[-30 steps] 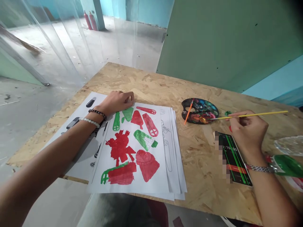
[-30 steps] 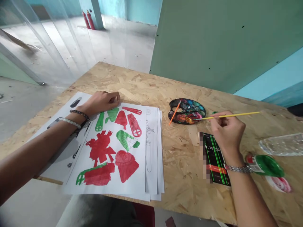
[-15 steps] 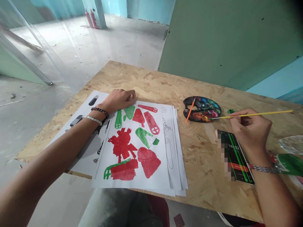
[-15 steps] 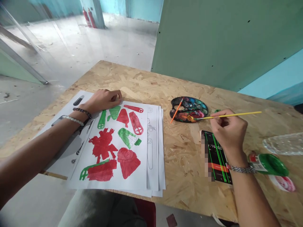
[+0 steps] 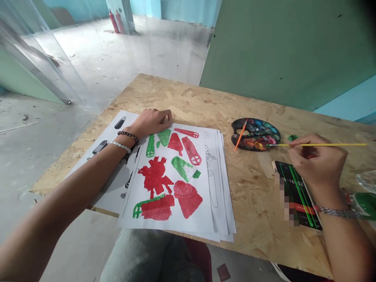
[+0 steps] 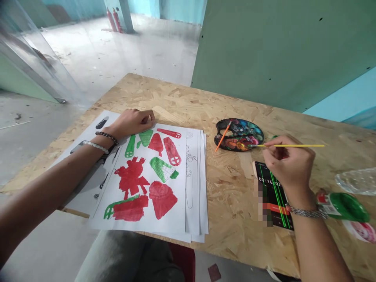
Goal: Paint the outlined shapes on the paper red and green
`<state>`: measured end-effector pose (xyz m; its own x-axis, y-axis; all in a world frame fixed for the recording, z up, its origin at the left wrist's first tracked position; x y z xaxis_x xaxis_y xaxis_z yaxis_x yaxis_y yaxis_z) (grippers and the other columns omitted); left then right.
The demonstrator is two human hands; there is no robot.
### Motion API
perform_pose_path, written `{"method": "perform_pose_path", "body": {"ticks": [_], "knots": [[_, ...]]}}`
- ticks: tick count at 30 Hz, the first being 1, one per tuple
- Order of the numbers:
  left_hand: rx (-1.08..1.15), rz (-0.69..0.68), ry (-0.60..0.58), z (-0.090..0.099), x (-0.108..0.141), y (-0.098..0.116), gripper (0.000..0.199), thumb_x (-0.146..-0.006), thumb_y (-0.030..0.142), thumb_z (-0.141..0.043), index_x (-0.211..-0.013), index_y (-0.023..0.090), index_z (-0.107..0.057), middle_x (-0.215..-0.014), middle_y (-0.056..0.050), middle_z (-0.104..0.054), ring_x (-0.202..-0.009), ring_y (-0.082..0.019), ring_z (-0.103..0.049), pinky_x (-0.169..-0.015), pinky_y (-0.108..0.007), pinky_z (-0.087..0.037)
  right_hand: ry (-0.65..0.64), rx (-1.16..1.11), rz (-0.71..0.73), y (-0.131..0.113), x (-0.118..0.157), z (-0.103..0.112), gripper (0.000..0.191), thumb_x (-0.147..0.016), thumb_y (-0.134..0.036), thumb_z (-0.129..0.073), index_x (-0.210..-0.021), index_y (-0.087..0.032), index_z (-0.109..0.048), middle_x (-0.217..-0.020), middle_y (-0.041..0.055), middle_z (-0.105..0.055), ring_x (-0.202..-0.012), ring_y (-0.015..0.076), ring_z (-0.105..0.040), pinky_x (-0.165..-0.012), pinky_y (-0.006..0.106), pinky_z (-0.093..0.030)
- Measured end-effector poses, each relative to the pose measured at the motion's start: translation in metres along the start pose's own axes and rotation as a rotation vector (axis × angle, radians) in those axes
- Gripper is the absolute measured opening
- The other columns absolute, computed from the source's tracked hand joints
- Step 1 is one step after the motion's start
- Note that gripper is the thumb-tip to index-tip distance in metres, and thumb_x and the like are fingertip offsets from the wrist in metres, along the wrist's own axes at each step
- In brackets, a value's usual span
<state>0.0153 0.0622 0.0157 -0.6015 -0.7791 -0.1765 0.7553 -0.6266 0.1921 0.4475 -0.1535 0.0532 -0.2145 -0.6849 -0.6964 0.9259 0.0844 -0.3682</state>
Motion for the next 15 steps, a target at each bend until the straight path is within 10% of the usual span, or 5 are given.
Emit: {"method": "perform_pose_path", "body": {"ticks": [15], "knots": [[-0.007,0.003,-0.004,0.0012,0.0001,0.0012,0.032,-0.100,0.043,-0.052,-0.110,0.021,-0.073,-0.077,-0.004,-0.074,-0.069,-0.021,-0.064,-0.066,-0.034,-0.033,-0.075,-0.015,0.199,-0.0109,-0.0003,-0.0003,0.013,-0.068,-0.015,-0.062,-0.073,-0.021,-0.072,-0.062,-0.0034,-0.061,-0.048,0.0107,-0.047,-0.047,0.024,-0.033]]}}
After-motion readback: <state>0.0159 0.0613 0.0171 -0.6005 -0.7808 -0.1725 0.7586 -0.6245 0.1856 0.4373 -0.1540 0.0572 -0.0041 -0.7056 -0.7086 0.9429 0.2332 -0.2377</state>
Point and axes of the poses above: each hand's wrist, its own x-axis away from the middle knuckle, its own z-axis out of the back of the hand, y = z × x, the point moved 5 cm from there along -x, towards the middle knuckle
